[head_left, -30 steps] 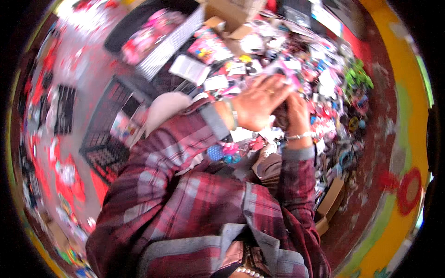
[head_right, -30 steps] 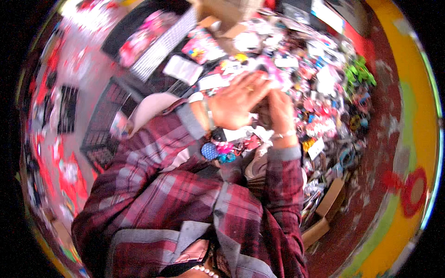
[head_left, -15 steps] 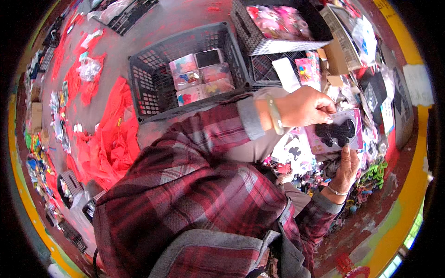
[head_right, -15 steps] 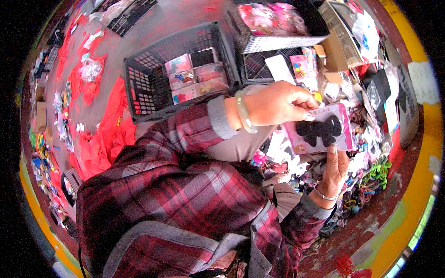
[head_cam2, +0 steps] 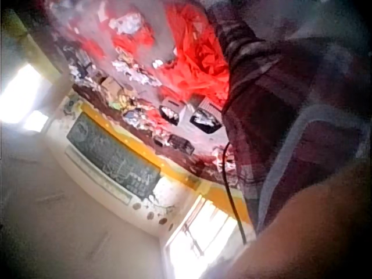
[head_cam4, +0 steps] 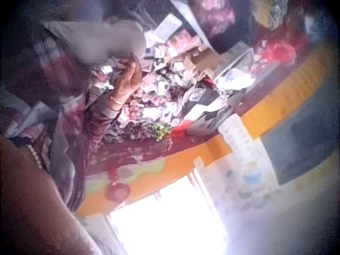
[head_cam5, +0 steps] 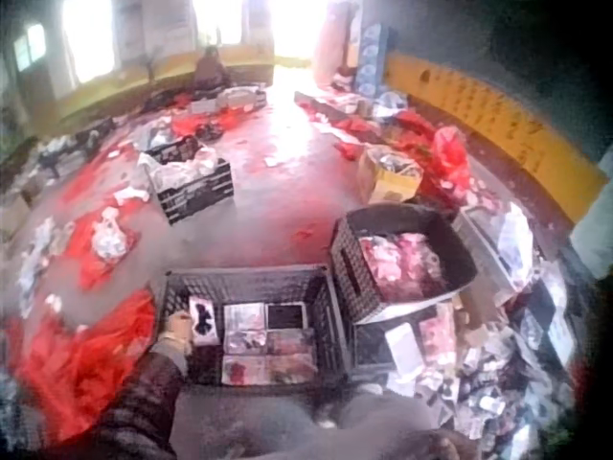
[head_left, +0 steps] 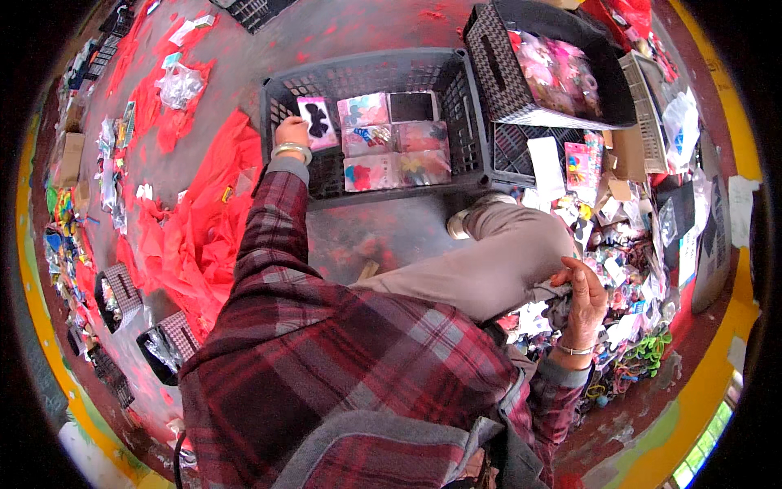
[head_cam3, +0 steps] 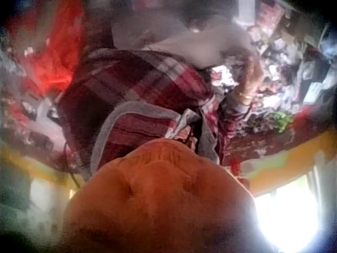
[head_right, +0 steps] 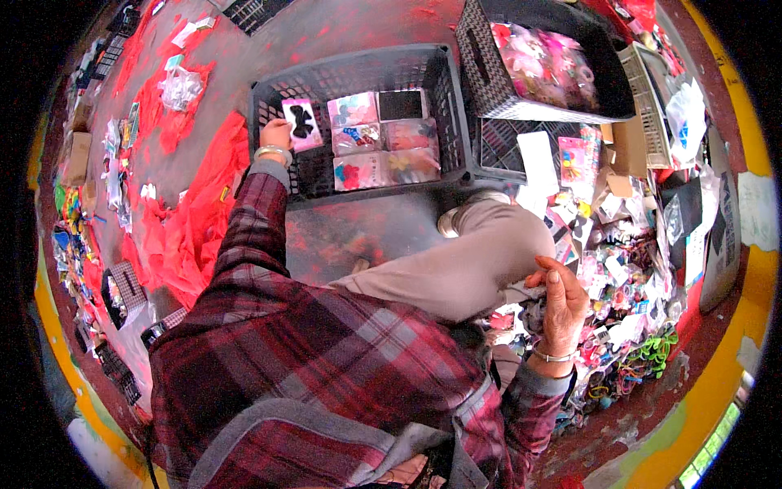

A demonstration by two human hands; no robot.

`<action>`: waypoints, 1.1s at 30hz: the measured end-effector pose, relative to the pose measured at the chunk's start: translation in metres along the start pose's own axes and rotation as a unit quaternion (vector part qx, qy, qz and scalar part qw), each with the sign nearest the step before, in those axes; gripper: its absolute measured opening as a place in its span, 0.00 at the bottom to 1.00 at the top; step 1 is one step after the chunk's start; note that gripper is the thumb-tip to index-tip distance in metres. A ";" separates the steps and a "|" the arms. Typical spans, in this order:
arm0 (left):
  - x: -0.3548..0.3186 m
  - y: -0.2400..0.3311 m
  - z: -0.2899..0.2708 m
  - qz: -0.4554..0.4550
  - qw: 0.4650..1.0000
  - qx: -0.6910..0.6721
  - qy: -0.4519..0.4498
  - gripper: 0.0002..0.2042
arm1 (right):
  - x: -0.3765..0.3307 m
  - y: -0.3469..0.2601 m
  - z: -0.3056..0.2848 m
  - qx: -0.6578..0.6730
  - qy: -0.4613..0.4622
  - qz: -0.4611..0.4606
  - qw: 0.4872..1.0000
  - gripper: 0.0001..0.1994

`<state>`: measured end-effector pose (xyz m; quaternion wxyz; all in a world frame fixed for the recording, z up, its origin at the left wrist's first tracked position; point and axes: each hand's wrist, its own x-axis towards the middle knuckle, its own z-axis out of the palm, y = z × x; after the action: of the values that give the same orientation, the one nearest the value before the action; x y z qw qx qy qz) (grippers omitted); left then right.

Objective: The person sorts packaged hair accessories from a large pile, wiping some packages with a cloth and placing them into a plastic crate.

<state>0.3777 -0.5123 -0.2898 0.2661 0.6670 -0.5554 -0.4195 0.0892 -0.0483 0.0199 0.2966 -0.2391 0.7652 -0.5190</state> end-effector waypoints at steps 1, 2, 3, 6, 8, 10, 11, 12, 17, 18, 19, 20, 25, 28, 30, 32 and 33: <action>0.005 -0.010 -0.008 -0.016 0.996 0.086 0.030 0.07 | 0.004 0.000 0.003 0.001 0.002 0.003 1.000 0.15; 0.021 -0.029 -0.005 0.001 0.989 0.140 0.050 0.07 | 0.007 -0.003 0.007 -0.021 0.024 0.020 0.999 0.16; 0.027 -0.037 0.003 0.036 0.980 0.186 0.059 0.07 | 0.009 -0.005 0.007 -0.020 0.032 0.027 0.999 0.16; 0.054 -0.066 0.029 0.055 0.950 0.297 0.075 0.10 | 0.011 -0.008 0.006 -0.035 0.053 0.036 0.997 0.18; 0.061 -0.121 -0.008 0.096 0.806 0.582 0.052 0.10 | 0.037 -0.011 0.014 -0.024 -0.009 0.048 0.999 0.17; 0.070 -0.091 0.021 0.161 0.656 0.735 -0.055 0.11 | 0.032 -0.008 0.010 -0.033 0.027 0.066 0.997 0.18; 0.083 -0.082 0.057 0.158 0.675 0.715 -0.093 0.11 | 0.024 -0.006 0.004 -0.032 0.057 0.074 0.995 0.18; 0.087 -0.081 0.061 0.136 0.684 0.708 -0.116 0.11 | 0.027 -0.007 0.005 -0.022 0.060 0.082 0.995 0.18; 0.091 -0.081 0.075 0.050 0.716 0.676 -0.165 0.14 | 0.045 -0.009 0.007 -0.035 0.060 0.112 0.991 0.18; 0.095 -0.085 0.076 0.037 0.712 0.681 -0.168 0.14 | 0.047 -0.010 0.008 -0.052 0.058 0.107 0.991 0.18; 0.098 -0.089 0.074 0.026 0.711 0.682 -0.170 0.15 | 0.049 -0.011 0.009 -0.054 0.053 0.110 0.991 0.18; 0.100 -0.095 0.071 0.031 0.708 0.686 -0.166 0.16 | 0.052 -0.012 0.010 -0.057 0.049 0.114 0.991 0.18; 0.104 -0.102 0.059 -0.068 0.831 0.544 -0.097 0.13 | 0.059 -0.016 0.017 -0.030 0.043 0.124 0.991 0.19; 0.077 -0.061 0.067 -0.080 0.910 0.405 -0.033 0.13 | 0.057 -0.014 0.015 -0.043 0.050 0.126 0.990 0.19; 0.069 -0.034 0.060 -0.049 0.885 0.457 -0.075 0.15 | 0.059 -0.013 0.014 -0.035 0.045 0.126 0.990 0.19; 0.071 -0.037 0.058 -0.028 0.876 0.474 -0.078 0.16 | 0.059 -0.014 0.015 -0.034 0.040 0.124 0.991 0.19; 0.075 -0.037 0.057 -0.017 0.871 0.485 -0.077 0.16 | 0.061 -0.013 0.015 -0.033 0.037 0.121 0.991 0.19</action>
<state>0.3507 -0.5688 -0.3687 -0.1414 0.6871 -0.6963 -0.1520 0.0570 -0.1043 0.0154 0.3211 -0.1351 0.8156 -0.4620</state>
